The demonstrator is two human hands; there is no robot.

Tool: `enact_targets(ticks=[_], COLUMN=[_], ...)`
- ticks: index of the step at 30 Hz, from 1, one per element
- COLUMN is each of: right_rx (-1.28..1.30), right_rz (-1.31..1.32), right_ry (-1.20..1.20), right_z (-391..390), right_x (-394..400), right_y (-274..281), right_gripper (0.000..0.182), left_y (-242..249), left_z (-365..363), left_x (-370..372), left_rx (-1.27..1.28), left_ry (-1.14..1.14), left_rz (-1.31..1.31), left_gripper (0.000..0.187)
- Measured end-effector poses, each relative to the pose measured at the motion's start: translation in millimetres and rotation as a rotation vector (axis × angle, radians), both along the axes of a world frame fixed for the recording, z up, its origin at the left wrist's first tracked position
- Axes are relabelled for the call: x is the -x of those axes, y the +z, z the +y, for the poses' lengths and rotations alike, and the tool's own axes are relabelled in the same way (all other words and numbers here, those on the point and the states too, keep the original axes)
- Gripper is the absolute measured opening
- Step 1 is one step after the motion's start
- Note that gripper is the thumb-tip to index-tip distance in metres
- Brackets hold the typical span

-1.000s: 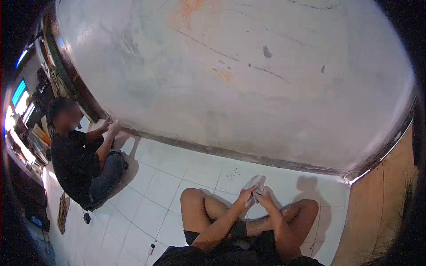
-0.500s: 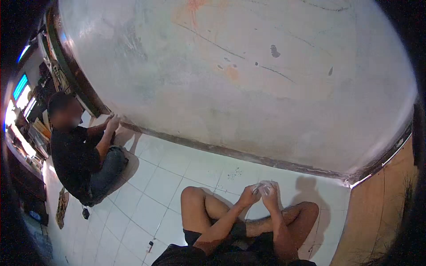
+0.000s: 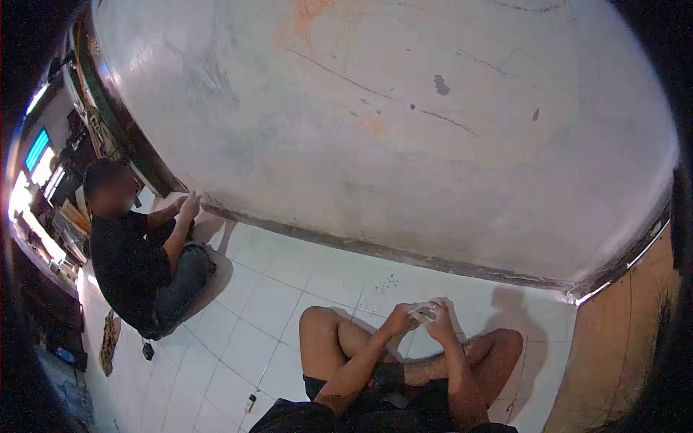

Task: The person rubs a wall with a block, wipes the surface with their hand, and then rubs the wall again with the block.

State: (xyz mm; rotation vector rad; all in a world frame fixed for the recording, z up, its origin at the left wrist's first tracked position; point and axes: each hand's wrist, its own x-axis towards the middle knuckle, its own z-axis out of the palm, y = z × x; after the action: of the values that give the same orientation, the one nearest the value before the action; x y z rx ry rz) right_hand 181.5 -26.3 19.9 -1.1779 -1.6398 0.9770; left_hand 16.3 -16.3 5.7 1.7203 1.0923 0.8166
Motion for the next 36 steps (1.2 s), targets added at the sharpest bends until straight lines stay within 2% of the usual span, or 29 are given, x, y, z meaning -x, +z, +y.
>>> enact_targets(ticks=[3, 6, 7, 9, 10, 11, 12, 13, 14, 16, 17, 19, 20, 23, 26, 30, 33, 36], right_rx=[-0.078, -0.058, -0.057, -0.067, -0.007, 0.048, 0.178, 0.317, 0.366, 0.454, 0.497, 0.397, 0.344, 0.415, 0.443, 0.399, 0.427, 0.510], right_rz=[-0.069, 0.049, 0.076, 0.098, 0.237, 0.378, 0.635, 0.891, 0.844, 0.811, 0.789, 0.693, 0.646, 0.605, 0.553, 0.573, 0.543, 0.523], right_ry=[0.036, -0.184, -0.245, -0.330, -0.333, -0.343, -0.354, -0.363, -0.474, -0.471, -0.473, -0.425, -0.401, -0.370, -0.355, -0.356, -0.349, -0.335], right_z=[8, 13, 15, 24, 26, 29, 25, 21, 22, 30, 32, 31, 31, 27, 27, 30, 28, 29], right_x=[-4, -2, -5, -28, -36, -45, -47, -43, -30, -22, -21, -17, -16, -14, -15, -16, -12, -9], right_y=[-20, -41, -46, -54, -60, -67, -61, -56, -54, -50, -53, -76, -81, -67, -48, -83, -71, -57], right_gripper=[0.017, 0.019, 0.019, 0.021, 0.024, 0.026, 0.026, 0.027, 0.027, 0.028, 0.029, 0.028, 0.028, 0.025, 0.025, 0.026, 0.026, 0.026], left_y=[-5, 9, 18, 78, 118, 140, 207, 237, 275, 325, 335, 341, 339, 324, 328, 366, 381, 342], left_z=[8, 19, 27, 45, 52, 66, 65, 77, 85, 103, 122, 158, 164, 172, 183, 200, 200, 194], left_x=[-3, -2, 5, 35, 50, 75, 80, 92, 95, 96, 102, 115, 113, 96, 88, 89, 92, 86], left_rx=[-0.054, -0.173, -0.222, -0.318, -0.311, -0.586, -0.617, -0.775, -0.986, -0.913, -1.050, -1.322, -1.268, -1.313, -1.359, -1.463, -1.397, -1.377], left_ry=[-0.165, -0.156, -0.142, -0.110, 0.042, 0.149, 0.260, 0.424, 0.544, 0.761, 0.811, 0.899, 0.813, 0.821, 0.857, 0.933, 0.964, 0.909], left_rz=[0.040, 0.011, 0.110, 0.309, 0.334, 0.356, 0.406, 0.400, 0.338, 0.133, 0.223, 0.405, 0.351, 0.307, 0.294, 0.250, 0.231, 0.269], left_gripper=[0.035, 0.038, 0.039, 0.040, 0.042, 0.045, 0.046, 0.048, 0.050, 0.053, 0.050, 0.046, 0.045, 0.053, 0.052, 0.052, 0.054, 0.053])
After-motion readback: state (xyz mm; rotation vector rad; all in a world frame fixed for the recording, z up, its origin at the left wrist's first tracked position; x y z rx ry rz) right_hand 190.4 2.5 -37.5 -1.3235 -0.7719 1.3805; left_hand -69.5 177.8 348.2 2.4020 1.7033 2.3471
